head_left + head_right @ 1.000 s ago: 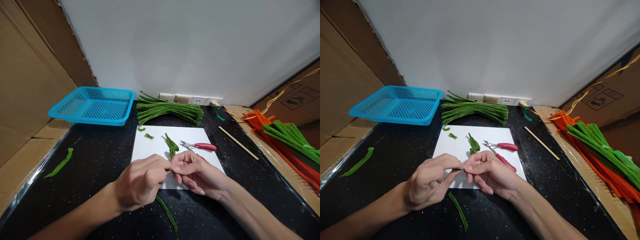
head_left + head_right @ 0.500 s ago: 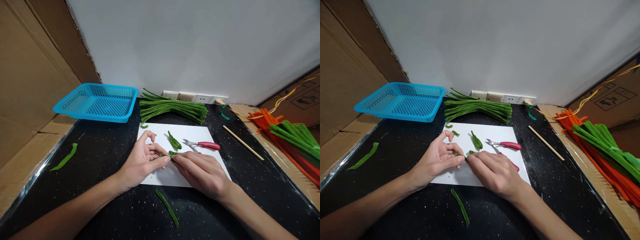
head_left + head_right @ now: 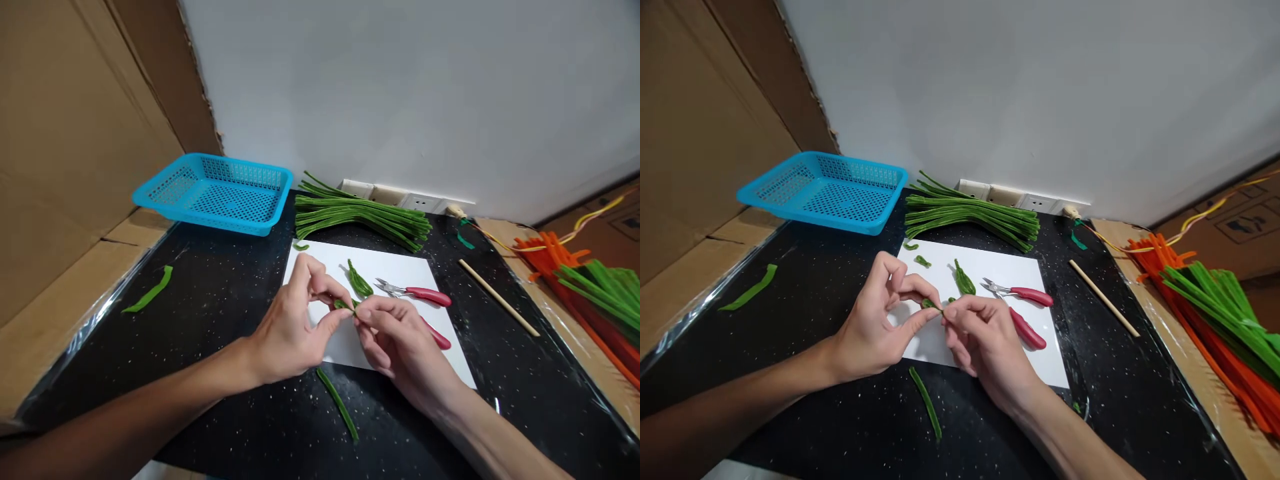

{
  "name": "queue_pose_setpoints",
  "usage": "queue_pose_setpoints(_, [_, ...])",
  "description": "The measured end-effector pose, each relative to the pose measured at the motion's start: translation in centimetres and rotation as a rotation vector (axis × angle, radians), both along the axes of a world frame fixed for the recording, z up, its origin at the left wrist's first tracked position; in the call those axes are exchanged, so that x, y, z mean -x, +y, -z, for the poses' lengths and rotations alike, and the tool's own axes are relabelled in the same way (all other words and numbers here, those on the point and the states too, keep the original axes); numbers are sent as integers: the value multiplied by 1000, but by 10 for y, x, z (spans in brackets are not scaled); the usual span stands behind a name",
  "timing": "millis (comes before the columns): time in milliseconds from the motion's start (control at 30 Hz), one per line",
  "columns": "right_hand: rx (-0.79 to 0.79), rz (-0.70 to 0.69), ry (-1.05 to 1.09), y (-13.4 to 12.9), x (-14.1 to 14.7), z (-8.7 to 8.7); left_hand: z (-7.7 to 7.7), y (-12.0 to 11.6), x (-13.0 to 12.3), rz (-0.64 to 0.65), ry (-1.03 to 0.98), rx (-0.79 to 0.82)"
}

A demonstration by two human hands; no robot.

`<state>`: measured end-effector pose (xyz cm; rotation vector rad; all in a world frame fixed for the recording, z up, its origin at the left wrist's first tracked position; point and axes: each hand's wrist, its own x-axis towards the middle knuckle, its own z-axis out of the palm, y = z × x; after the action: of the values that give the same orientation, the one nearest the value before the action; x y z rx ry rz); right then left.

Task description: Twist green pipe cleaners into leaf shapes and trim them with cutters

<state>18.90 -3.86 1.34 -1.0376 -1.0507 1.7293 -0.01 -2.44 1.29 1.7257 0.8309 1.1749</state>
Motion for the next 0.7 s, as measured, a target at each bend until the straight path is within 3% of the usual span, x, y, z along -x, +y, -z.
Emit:
queue_pose_setpoints(100, [193,-52,160,3,4,1,5,0,3,-6,77,-176])
queue_pose_setpoints(200, [77,-81,83,5,0,3,5,3,2,-18,30,-97])
queue_pose_setpoints(300, [-324,-8,-260,6,-10,7,2,9,0,4,-95,124])
queue_pose_setpoints(400, [-998,82,-728,8,-20,9,1,17,0,90,-188,399])
queue_pose_setpoints(467, [-1368,83,-935,10,-25,10,1,20,1,149,-247,565])
queue_pose_setpoints(533, [-1545,85,-1019,11,-28,11,0,22,2,180,-291,654])
queue_pose_setpoints(700, [-1676,90,-1051,14,-33,12,-3,20,3,195,-315,746])
